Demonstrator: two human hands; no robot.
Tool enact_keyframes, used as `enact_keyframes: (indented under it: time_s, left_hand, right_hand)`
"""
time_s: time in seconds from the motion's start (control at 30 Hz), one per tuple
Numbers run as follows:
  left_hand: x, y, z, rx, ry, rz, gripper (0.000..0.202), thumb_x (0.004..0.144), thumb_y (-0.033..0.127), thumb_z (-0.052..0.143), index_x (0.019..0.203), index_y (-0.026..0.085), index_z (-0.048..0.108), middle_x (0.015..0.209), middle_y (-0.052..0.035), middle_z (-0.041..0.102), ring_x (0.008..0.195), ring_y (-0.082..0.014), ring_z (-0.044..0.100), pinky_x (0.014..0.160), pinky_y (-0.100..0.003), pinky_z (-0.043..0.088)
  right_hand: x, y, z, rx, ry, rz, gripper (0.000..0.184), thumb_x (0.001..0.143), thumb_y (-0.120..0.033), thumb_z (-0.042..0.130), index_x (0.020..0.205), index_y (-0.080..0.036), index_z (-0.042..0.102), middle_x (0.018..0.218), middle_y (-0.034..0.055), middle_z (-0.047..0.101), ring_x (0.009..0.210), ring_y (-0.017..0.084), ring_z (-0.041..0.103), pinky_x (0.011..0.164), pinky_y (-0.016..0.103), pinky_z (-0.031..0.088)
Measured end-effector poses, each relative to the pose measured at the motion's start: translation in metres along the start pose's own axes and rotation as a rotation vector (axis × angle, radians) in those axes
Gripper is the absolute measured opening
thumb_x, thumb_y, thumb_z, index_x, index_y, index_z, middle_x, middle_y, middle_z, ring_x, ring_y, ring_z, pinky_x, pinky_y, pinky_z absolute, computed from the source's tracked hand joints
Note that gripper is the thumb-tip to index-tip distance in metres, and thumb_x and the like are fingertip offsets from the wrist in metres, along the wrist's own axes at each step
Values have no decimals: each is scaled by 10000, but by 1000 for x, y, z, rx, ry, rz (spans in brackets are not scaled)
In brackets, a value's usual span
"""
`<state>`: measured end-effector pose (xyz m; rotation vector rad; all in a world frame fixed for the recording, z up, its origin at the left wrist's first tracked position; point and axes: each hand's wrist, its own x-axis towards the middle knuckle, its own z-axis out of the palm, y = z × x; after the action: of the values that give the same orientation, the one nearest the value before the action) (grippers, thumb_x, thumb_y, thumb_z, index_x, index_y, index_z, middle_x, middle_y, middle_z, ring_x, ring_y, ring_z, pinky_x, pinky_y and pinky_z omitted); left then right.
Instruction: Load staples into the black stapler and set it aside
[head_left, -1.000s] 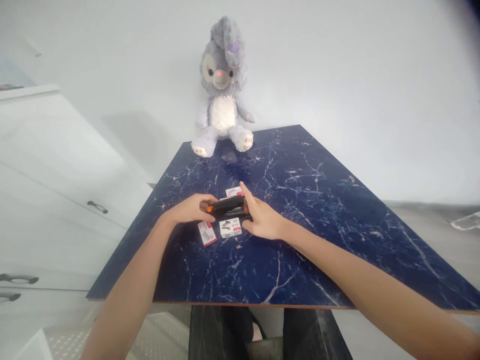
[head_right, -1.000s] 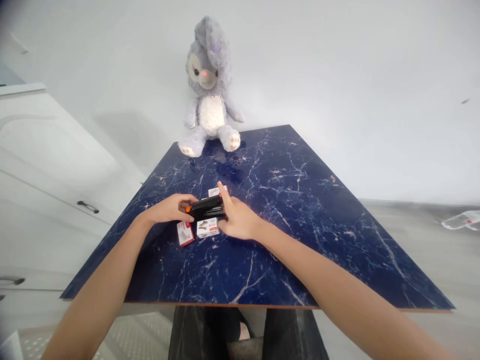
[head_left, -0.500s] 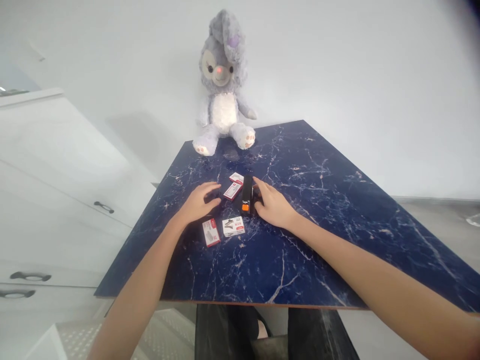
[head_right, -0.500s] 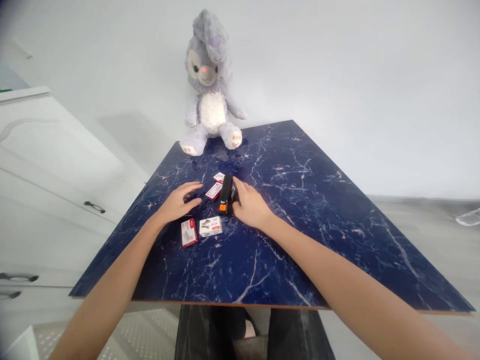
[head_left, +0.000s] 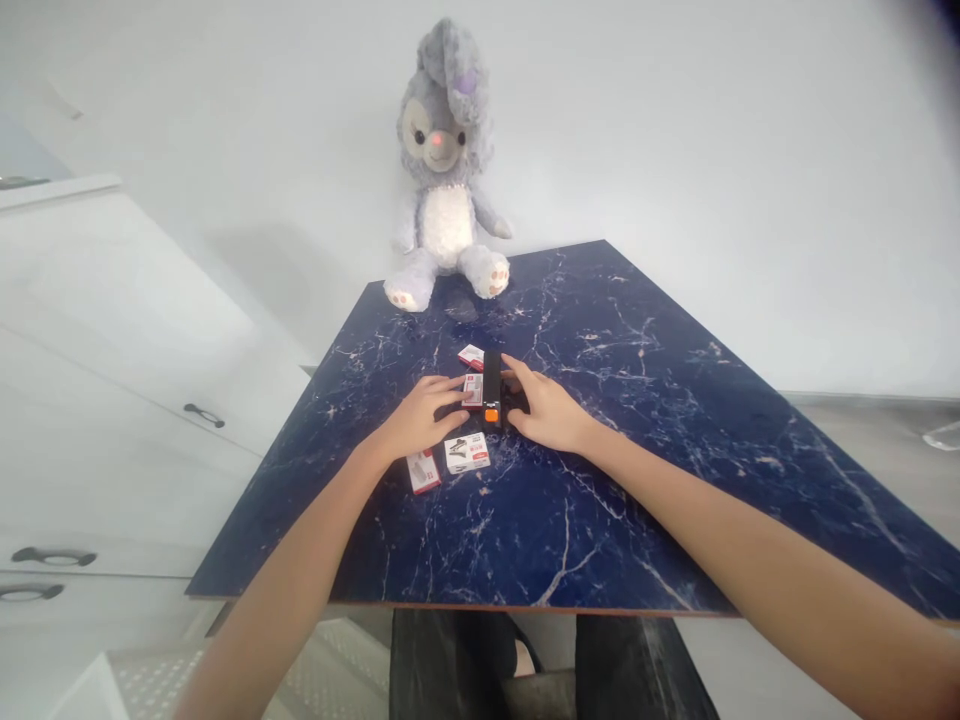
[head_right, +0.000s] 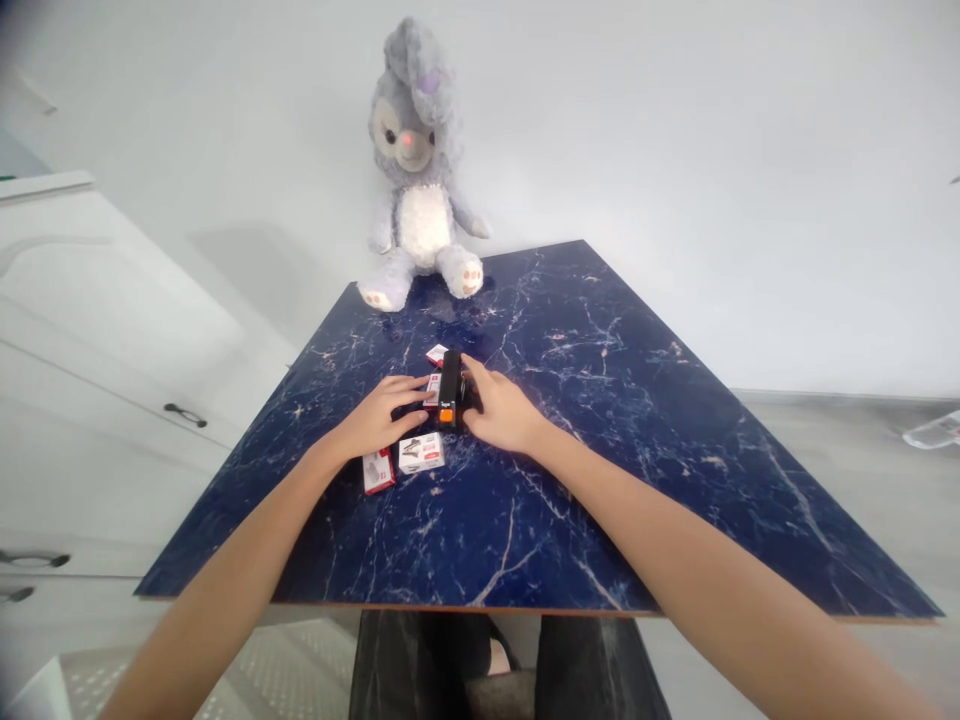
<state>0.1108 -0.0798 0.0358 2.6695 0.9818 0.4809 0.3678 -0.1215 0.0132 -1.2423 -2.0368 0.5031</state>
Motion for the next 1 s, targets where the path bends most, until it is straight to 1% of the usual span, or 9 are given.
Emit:
enact_keyframes:
  time_s: [0.17, 0.3, 0.37, 0.5, 0.63, 0.73, 0.8, 0.9, 1.0]
  left_hand:
    - [-3, 1, -6, -15, -2, 18, 178, 894, 379, 684, 1005, 284, 784, 1308, -66, 649, 1252, -296, 517, 1088, -507, 392]
    - [-3, 3, -3, -50, -22, -1, 354, 916, 368, 648, 1258, 286, 690, 1452, -88, 553, 1386, -326, 414, 1140, -539, 341]
    - [-3, 3, -2, -80, -46, -18, 453, 903, 381, 663, 1343, 279, 628, 1427, -101, 578, 1397, -334, 410, 1136, -538, 350]
    - [-3, 3, -3, -91, -61, -46, 509, 865, 422, 703, 1345, 277, 619, 1318, -107, 639, 1296, -330, 504, 1087, -509, 405]
    - [-4, 7, -18, -72, -72, -79, 459, 928, 451, 610, 1348, 265, 614, 1325, -110, 629, 1283, -316, 513, 1081, -490, 406]
    - [-8, 24, -34, -56, -59, -88, 423, 938, 469, 582, 1301, 258, 631, 1338, -101, 619, 1262, -304, 531, 1055, -461, 426]
    - [-14, 44, -41, -39, -99, -127, 429, 913, 483, 608, 1287, 274, 621, 1284, -88, 636, 1156, -284, 591, 955, -425, 484]
    - [-26, 74, -42, 78, -153, -153, 454, 830, 454, 694, 1245, 282, 634, 1103, -72, 689, 1024, -293, 622, 879, -430, 493]
    - [-34, 86, -44, 98, -201, -158, 425, 776, 355, 716, 1192, 287, 658, 1046, -49, 703, 969, -276, 636, 861, -410, 493]
  right_hand:
    - [0, 0, -3, 11, -31, 10, 881, 750, -148, 565, 1570, -171, 244, 1412, 148, 592, 1143, 292, 641, 980, 454, 517]
    - [-2, -3, -6, -18, -67, -38, 893, 758, -162, 574, 1582, -166, 230, 1409, 147, 592, 1190, 312, 607, 998, 471, 501]
    - [-4, -4, -6, -32, -78, -71, 918, 751, -158, 575, 1593, -167, 207, 1391, 148, 603, 1213, 326, 583, 994, 481, 499]
    - [-5, -5, -5, -32, -90, -121, 944, 745, -136, 560, 1605, -188, 174, 1369, 140, 613, 1228, 327, 561, 981, 479, 499]
    - [-6, -3, -4, -42, -84, -123, 936, 750, -140, 555, 1605, -178, 175, 1376, 148, 601, 1213, 321, 564, 995, 479, 484]
    - [-6, -2, -5, -39, -86, -111, 931, 751, -154, 563, 1601, -164, 181, 1376, 159, 595, 1192, 322, 566, 986, 487, 482]
    - [-6, -1, -5, -33, -91, -113, 942, 744, -156, 568, 1600, -156, 177, 1357, 162, 605, 1162, 324, 571, 972, 497, 484]
    - [-6, -1, -5, -30, -99, -116, 951, 741, -154, 565, 1602, -147, 164, 1325, 166, 619, 1132, 325, 573, 947, 494, 491]
    - [-6, 0, -4, -33, -95, -104, 940, 752, -163, 561, 1604, -162, 165, 1318, 164, 619, 1124, 325, 574, 921, 479, 498]
